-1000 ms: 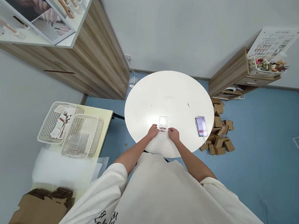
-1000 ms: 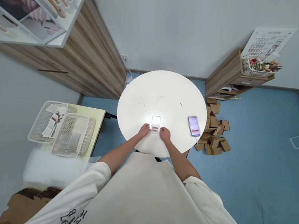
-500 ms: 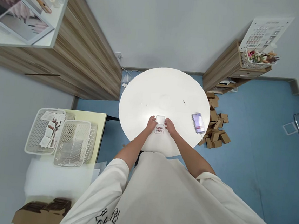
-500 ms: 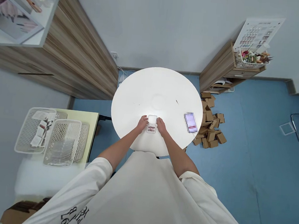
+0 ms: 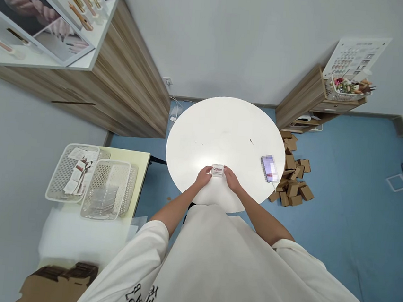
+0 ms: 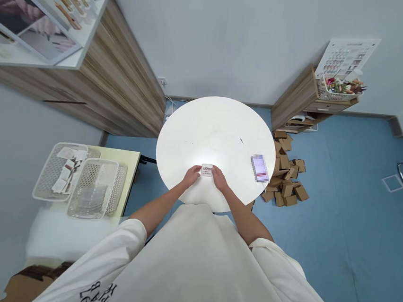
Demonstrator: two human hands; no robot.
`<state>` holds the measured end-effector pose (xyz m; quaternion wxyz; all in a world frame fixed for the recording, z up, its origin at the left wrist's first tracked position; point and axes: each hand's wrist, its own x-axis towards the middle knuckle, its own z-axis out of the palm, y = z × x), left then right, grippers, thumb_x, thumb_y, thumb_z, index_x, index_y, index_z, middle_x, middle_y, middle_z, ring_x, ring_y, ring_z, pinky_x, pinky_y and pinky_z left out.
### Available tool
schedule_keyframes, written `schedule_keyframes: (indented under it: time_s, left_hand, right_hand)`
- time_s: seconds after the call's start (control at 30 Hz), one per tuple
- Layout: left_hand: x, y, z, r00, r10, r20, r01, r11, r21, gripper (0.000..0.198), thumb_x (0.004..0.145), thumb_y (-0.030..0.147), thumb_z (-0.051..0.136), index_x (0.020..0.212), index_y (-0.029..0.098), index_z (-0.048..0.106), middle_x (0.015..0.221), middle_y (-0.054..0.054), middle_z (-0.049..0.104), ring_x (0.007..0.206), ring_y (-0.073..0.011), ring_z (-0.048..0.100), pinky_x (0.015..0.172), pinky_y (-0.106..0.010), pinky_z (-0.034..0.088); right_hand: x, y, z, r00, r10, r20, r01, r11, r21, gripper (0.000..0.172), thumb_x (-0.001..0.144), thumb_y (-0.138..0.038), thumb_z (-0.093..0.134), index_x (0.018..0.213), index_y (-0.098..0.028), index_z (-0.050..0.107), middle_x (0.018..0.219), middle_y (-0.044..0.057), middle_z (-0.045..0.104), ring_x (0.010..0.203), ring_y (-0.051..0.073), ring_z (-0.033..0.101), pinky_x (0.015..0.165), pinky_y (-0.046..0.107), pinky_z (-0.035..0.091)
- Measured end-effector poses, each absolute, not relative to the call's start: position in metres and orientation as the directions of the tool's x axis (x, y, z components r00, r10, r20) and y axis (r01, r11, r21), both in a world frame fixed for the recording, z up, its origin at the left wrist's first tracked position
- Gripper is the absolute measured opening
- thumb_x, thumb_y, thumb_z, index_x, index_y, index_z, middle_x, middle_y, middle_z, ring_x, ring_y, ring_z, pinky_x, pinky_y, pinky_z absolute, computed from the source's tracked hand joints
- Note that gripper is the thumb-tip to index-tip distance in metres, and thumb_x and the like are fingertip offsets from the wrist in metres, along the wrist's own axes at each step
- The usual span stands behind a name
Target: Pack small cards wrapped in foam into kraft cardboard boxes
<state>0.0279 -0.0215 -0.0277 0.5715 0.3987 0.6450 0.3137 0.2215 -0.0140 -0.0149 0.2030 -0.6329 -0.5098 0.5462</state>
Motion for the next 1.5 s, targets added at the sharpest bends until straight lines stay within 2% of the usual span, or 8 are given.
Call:
schedule_keyframes:
  time_s: [0.1, 0.23, 0.33, 0.43, 0.7, 1.1, 1.33, 1.5]
  left_hand:
    - [0.025, -0.041, -0.027, -0.006, 0.880, -0.476, 0.288, 0.457, 0.842, 0.051, 0.070, 0.004, 0.055, 0.117, 0.021, 0.066, 0.132, -0.009, 0.064, 0.130, -0.0267, 0.055, 0.114, -0.044, 0.038]
    - [0.021, -0.062, -0.020, 0.177, 0.912, -0.370, 0.501, 0.240, 0.831, 0.055, 0.074, 0.005, 0.054, 0.125, 0.023, 0.063, 0.151, -0.007, 0.049, 0.143, -0.0270, 0.040, 0.121, -0.043, 0.028]
    - [0.018, -0.071, -0.015, 0.338, 0.854, -0.396, 0.628, 0.109, 0.771, 0.061, 0.075, 0.007, 0.055, 0.134, 0.024, 0.057, 0.160, -0.006, 0.036, 0.147, -0.0285, 0.032, 0.122, -0.045, 0.024]
    - [0.016, -0.074, -0.014, 0.393, 0.810, -0.436, 0.704, 0.040, 0.709, 0.067, 0.074, 0.009, 0.055, 0.139, 0.024, 0.052, 0.164, -0.006, 0.026, 0.148, -0.0316, 0.029, 0.121, -0.049, 0.022]
    - [0.007, -0.070, -0.017, 0.410, 0.797, -0.443, 0.721, 0.014, 0.693, 0.072, 0.075, 0.011, 0.053, 0.145, 0.022, 0.045, 0.166, -0.008, 0.022, 0.149, -0.0343, 0.027, 0.120, -0.051, 0.020]
    - [-0.123, -0.059, -0.017, 0.200, 0.859, -0.471, 0.706, 0.207, 0.678, 0.068, 0.078, 0.021, 0.059, 0.145, 0.022, 0.044, 0.166, -0.011, 0.018, 0.147, -0.0383, 0.029, 0.118, -0.050, 0.024]
    - [-0.156, -0.052, -0.020, 0.340, 0.786, -0.516, 0.909, -0.135, 0.393, 0.075, 0.087, 0.019, 0.048, 0.156, 0.023, 0.020, 0.169, -0.009, 0.003, 0.140, -0.0346, 0.042, 0.106, -0.047, 0.043]
    - [-0.160, -0.064, -0.016, 0.339, 0.817, -0.467, 0.907, -0.153, 0.392, 0.072, 0.089, 0.019, 0.045, 0.157, 0.021, 0.020, 0.169, -0.012, 0.002, 0.131, -0.0333, 0.051, 0.099, -0.043, 0.048]
  right_hand:
    - [0.222, -0.026, -0.021, -0.203, 0.864, -0.461, 0.593, -0.266, -0.760, 0.056, 0.100, -0.050, 0.036, 0.148, -0.022, 0.047, 0.153, 0.009, 0.046, 0.140, 0.023, 0.042, 0.116, 0.039, 0.034]
    - [0.226, -0.038, -0.027, -0.340, 0.823, -0.456, 0.805, 0.004, -0.593, 0.054, 0.099, -0.030, 0.037, 0.152, -0.018, 0.043, 0.158, 0.011, 0.038, 0.142, 0.027, 0.038, 0.115, 0.042, 0.034]
    - [0.228, -0.045, -0.029, -0.378, 0.790, -0.482, 0.872, 0.130, -0.472, 0.061, 0.097, -0.025, 0.037, 0.157, -0.019, 0.033, 0.161, 0.011, 0.033, 0.141, 0.029, 0.037, 0.112, 0.044, 0.036]
    - [0.227, -0.050, -0.028, -0.406, 0.766, -0.498, 0.889, 0.204, -0.411, 0.067, 0.095, -0.023, 0.039, 0.160, -0.019, 0.025, 0.162, 0.011, 0.030, 0.144, 0.030, 0.031, 0.111, 0.045, 0.035]
    - [0.208, -0.049, -0.025, -0.391, 0.744, -0.542, 0.910, 0.223, -0.351, 0.072, 0.093, -0.026, 0.042, 0.160, -0.015, 0.022, 0.164, 0.013, 0.025, 0.145, 0.033, 0.028, 0.113, 0.046, 0.032]
    - [0.059, -0.017, -0.023, -0.508, 0.679, -0.529, 0.854, 0.317, -0.412, 0.071, 0.093, -0.026, 0.044, 0.160, -0.017, 0.023, 0.164, 0.012, 0.026, 0.144, 0.035, 0.028, 0.112, 0.048, 0.032]
    - [0.030, -0.016, -0.022, -0.439, 0.702, -0.561, 0.895, 0.283, -0.346, 0.070, 0.095, -0.024, 0.040, 0.161, -0.017, 0.016, 0.165, 0.011, 0.024, 0.146, 0.032, 0.028, 0.111, 0.045, 0.035]
    - [0.035, -0.032, -0.016, -0.384, 0.755, -0.531, 0.914, 0.229, -0.336, 0.068, 0.097, -0.025, 0.040, 0.160, -0.015, 0.019, 0.164, 0.015, 0.024, 0.145, 0.032, 0.031, 0.111, 0.044, 0.034]
